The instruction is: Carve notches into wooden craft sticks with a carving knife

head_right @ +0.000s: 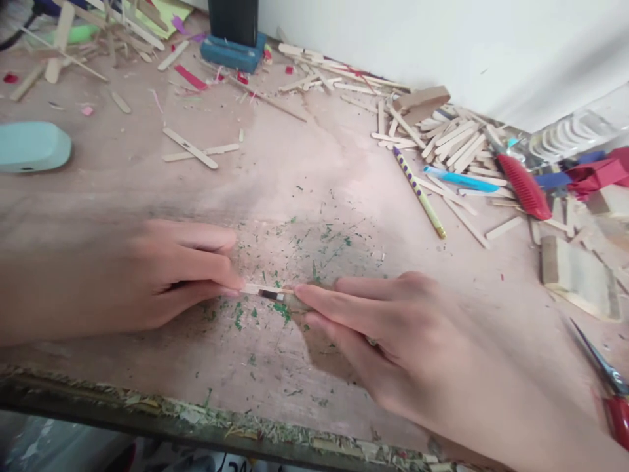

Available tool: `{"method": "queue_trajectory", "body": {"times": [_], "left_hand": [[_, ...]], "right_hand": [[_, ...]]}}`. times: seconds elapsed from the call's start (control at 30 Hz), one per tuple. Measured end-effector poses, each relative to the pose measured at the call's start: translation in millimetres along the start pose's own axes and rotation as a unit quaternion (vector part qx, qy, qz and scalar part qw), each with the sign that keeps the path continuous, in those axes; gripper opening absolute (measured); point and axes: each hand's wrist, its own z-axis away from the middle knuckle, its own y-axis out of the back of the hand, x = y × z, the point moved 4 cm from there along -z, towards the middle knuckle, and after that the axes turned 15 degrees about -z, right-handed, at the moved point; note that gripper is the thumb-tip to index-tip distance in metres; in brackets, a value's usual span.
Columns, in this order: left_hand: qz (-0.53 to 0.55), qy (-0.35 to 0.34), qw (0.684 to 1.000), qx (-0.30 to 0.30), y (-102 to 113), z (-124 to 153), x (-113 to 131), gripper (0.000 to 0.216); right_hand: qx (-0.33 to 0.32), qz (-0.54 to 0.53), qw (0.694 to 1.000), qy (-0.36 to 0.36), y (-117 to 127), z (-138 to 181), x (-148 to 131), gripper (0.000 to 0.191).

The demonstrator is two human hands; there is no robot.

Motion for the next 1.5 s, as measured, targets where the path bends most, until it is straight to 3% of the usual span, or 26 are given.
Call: {"method": "queue_trajectory", "body": {"times": [0.07, 0.4, 0.7, 0.93, 1.2, 1.5], "left_hand": [[-0.005, 0.003, 1.000, -0.004, 0, 0, 0, 0.048], [-0.013, -0.010, 1.000, 0.008, 3, -2, 2, 0.053], [-0.004, -0.001, 1.000, 0.007, 2, 0, 1, 0.047], [0.003, -0.016, 1.000, 0.018, 0, 3, -3, 0.047], [0.006, -0.016, 1.000, 0.010, -2, 3, -5, 0.042], [0.010, -0.018, 1.000, 0.017, -4, 7, -7, 0.038]], "right_hand": [[0.016, -0.009, 1.000, 0.000, -2, 0, 2, 0.031], [-0.029, 0.050, 0.997, 0.047, 2, 5, 6, 0.038], [0.026, -0.013, 0.999, 0.022, -10, 12, 15, 0.034], [-0.010, 0.088, 0.992, 0.090, -5, 5, 13, 0.032], [-0.019, 0.078, 0.995, 0.057, -8, 13, 11, 0.037], [0.018, 0.053, 0.997, 0.053, -2, 8, 13, 0.030]]}}
